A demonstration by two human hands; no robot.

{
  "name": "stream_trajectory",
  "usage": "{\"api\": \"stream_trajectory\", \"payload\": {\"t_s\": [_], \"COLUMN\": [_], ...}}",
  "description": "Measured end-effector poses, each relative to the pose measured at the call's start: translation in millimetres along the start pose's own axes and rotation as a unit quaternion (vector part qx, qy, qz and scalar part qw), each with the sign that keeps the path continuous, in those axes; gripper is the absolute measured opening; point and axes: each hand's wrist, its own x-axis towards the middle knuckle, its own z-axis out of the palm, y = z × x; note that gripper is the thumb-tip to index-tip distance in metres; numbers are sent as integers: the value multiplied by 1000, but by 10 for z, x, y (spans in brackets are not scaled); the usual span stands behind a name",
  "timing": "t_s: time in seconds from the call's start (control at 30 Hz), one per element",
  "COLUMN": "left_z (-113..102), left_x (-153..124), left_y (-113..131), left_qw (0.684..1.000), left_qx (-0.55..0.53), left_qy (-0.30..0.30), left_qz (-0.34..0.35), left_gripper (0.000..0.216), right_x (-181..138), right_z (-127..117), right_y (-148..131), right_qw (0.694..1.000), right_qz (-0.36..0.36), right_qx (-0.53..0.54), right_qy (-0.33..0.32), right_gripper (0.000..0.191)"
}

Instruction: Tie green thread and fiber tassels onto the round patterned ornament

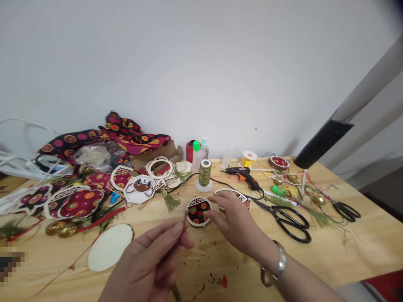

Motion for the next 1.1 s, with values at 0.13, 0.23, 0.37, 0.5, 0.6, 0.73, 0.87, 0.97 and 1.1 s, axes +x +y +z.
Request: {"api": "stream_trajectory", "payload": {"t_s": [0.13,0.23,0.37,0.5,0.6,0.73,0.87,0.97,1.1], "left_z": [720,762,758,778,727,589,458,441,582], "left_x": [-21,-2,18,-31,-81,-114,-114,-140,-263], "left_y": [387,314,214,232,200,120,236,441,640], "left_qw": [999,999,999,997,995,992,981,932,930], "left_qx": [-24,-20,4,-11,-34,-2,181,281,258], "left_qy": [-27,-25,-37,-68,-80,-89,-43,25,-20], "left_qz": [-28,-9,3,-21,-52,-87,62,228,262], "left_gripper": [19,20,19,23,30,33,33,27,25], "right_x": [-70,-73,-63,-42,-18,6,11,4,-35], "right_z": [-122,-116,-98,-143,-210,-310,-422,-513,-617], "right_y": [-140,-234,-265,-231,-216,-233,-309,-415,-569], "right_qw": [937,873,840,863,872,886,910,931,955], "right_qz": [143,200,194,188,179,165,136,91,22], "right_qx": [318,445,507,469,455,431,391,351,293], "right_qy": [-10,-12,-30,-12,13,39,29,29,29], "right_gripper": [16,17,15,17,17,20,17,17,16]}}
